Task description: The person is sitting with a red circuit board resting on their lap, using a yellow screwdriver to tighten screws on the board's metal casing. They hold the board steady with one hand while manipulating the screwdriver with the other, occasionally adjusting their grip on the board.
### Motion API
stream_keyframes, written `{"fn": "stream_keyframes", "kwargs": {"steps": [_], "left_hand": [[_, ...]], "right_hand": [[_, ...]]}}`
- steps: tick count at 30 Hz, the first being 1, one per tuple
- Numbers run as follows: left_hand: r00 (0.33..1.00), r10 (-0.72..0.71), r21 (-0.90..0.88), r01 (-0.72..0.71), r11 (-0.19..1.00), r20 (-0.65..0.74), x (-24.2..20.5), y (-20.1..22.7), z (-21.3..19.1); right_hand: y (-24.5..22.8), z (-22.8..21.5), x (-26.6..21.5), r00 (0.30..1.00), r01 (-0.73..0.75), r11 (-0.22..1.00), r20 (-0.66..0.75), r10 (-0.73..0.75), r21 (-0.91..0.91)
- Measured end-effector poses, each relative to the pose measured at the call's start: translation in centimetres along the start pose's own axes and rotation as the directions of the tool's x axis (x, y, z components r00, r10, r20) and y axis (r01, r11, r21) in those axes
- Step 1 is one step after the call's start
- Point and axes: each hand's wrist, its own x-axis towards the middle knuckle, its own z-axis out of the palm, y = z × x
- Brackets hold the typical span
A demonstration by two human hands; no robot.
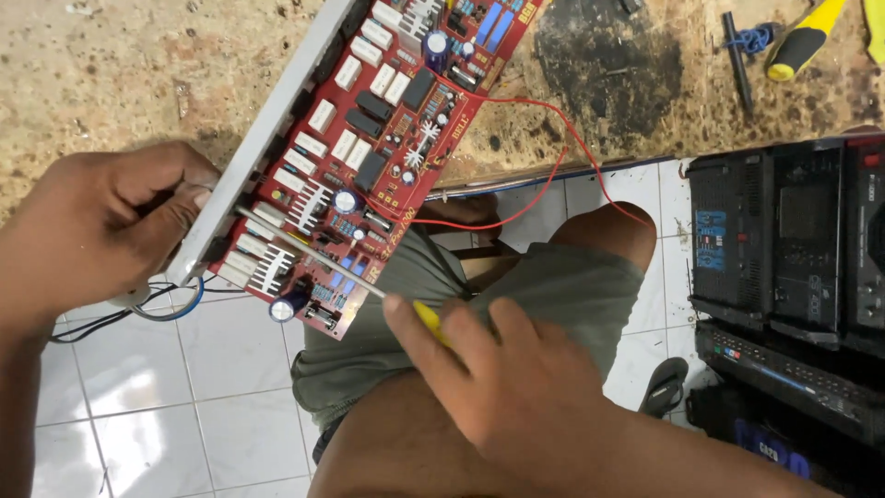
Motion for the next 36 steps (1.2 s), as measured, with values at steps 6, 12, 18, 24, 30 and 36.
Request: {"fn": "stream_keyframes", "kwargs": {"steps": [6, 12, 18, 24, 30, 36], "left_hand": [[0.997, -0.077, -0.038, 0.078, 0.996, 0.019, 0.2, 0.2, -0.3], [0.922, -0.369, -0.115, 0.382, 0.917, 0.120, 1.3, 2.5, -1.0], [0.913, -0.346, -0.004, 0.355, 0.935, 0.215, 2.1, -0.3, -1.5], [0.850, -0.427, 0.223, 0.372, 0.901, 0.308, 2.6, 1.0, -2.0], [0.862, -0.476, -0.013, 0.485, 0.874, 0.173, 2.5, 3.2, -1.2], [0.923, -0.362, 0.191, 0.334, 0.923, 0.134, 2.2, 0.5, -0.9]], "right_hand": [[-0.5, 0.6, -0.3, 0.952, -0.281, 0.911, 0.210, 0.224, 0.303], [-1.6, 0.2, 0.1, 0.920, -0.378, 0.882, 0.224, 0.322, 0.283], [-0.9, -0.6, 0.7, 0.978, -0.205, 0.973, -0.012, 0.207, 0.107], [-1.3, 0.4, 0.9, 0.949, -0.314, 0.931, 0.061, 0.308, 0.185], [-2.7, 1.0, 0.2, 0.912, -0.410, 0.906, 0.074, 0.404, 0.108], [-2.6, 1.6, -1.4, 0.925, -0.378, 0.911, 0.108, 0.364, 0.167]]}}
